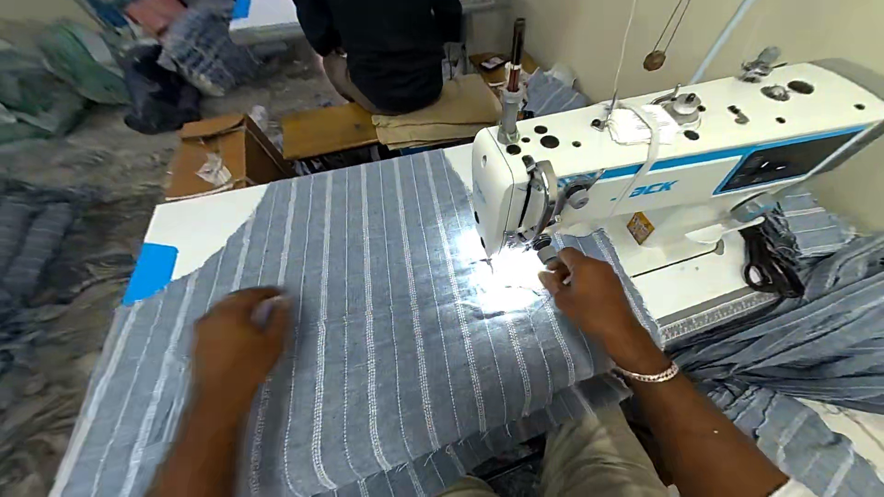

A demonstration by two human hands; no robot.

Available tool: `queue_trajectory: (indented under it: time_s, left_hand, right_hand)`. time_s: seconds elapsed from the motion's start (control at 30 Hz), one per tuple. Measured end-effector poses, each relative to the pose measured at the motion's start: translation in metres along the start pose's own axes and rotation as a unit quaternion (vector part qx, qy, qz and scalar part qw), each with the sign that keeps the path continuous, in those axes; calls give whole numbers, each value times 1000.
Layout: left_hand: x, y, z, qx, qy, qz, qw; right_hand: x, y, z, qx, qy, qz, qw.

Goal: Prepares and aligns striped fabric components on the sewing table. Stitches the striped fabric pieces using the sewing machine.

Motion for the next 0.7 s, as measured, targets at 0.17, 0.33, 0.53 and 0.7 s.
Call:
queue_trajectory:
  time_s: [0.17,0.33,0.53,0.7]
  left_hand:
    - [-108,212,1,-221,-128,-59,965]
    - [-151,229,-2,-265,-87,-30,960]
    - [-151,219,-2,-299,-84,-175,934]
    - [-149,215,4,-288,-106,-256,917]
  right_hand:
    - [-49,-16,1,18,-16,52,998]
    - [-46,-17,-16,45,55,45,996]
    - [-45,-17,-17,41,26,64,997]
    - [-41,-25,-24,60,42,96,993]
Point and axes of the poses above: each hand's wrist, its own z-axis towards the middle knuckle, its own x-axis out of the back of the hand, y = z × x, the point moved 6 cm from there along z, towards the middle knuckle, and after that the axes turned 9 degrees about y, right-handed, at the moved point
